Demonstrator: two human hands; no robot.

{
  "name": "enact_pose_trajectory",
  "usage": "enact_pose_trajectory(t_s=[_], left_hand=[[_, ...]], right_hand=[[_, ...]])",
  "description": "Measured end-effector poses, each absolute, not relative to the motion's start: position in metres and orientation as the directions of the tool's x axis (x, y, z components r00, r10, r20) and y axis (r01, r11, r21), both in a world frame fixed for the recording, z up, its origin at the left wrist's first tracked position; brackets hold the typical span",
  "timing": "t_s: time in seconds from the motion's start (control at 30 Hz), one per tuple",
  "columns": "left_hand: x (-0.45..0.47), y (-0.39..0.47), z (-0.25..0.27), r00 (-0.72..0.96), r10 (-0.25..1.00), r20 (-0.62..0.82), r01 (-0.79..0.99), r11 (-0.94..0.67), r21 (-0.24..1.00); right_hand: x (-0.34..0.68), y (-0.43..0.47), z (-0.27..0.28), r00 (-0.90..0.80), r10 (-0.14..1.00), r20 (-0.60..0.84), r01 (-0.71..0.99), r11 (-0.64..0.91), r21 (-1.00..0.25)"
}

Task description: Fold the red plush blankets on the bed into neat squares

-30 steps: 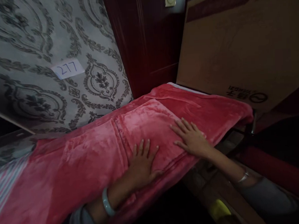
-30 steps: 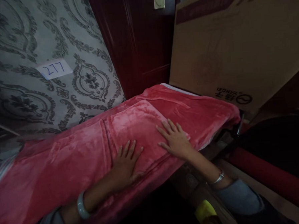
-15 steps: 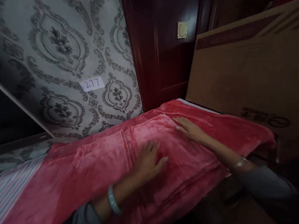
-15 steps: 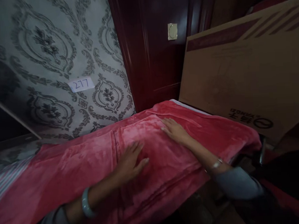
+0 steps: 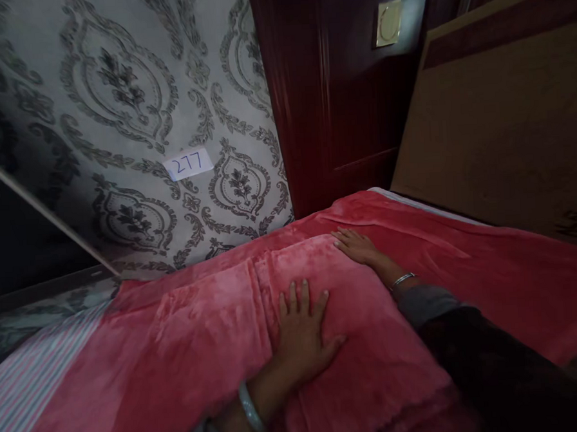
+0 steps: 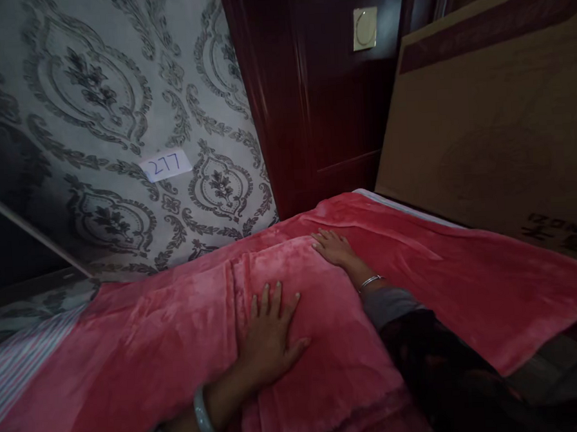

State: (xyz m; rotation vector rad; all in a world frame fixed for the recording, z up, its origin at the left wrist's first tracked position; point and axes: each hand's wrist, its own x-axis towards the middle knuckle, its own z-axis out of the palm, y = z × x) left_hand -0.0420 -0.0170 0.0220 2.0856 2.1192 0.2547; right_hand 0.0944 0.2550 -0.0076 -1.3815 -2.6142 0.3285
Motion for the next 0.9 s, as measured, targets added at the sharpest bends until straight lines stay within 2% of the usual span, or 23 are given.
enact_pose_trajectory(t_s=[0.13,0.27,0.33,0.47,0.53,0.77,0.9], left_hand=[[-0.043,-0.018,0.024,-0.025,1.000,-0.007,0.962,0.026,0.272],[-0.057,-0.012,0.034,-0.025,0.997,0.068,0.941,0.000,0.339],[-0.073,0.003,0.046,-0.057,0.993,0.102,0.942,0.020,0.336],[-0.118,0.050,0.072,-0.264,0.951,0.161,0.947,0.223,0.232],[-0.136,0.073,0.075,-0.335,0.928,0.163,0.929,0.295,0.225],[-0.157,0.106,0.036,-0.486,0.862,0.145,0.862,0.446,0.243],[-0.162,0.108,0.024,-0.558,0.816,0.149,0.821,0.516,0.244]], right_hand=[[0.095,0.257,-0.007,-0.561,0.827,0.039,0.792,0.549,-0.268],[0.095,0.255,0.004,-0.543,0.840,-0.014,0.814,0.522,-0.257],[0.094,0.254,0.011,-0.540,0.841,-0.031,0.820,0.518,-0.245],[0.087,0.250,0.022,-0.566,0.824,-0.016,0.804,0.548,-0.233],[0.083,0.243,0.022,-0.579,0.815,-0.027,0.795,0.557,-0.238],[0.081,0.227,0.004,-0.555,0.828,0.084,0.802,0.559,-0.209],[0.084,0.230,0.000,-0.570,0.817,0.092,0.785,0.574,-0.234]])
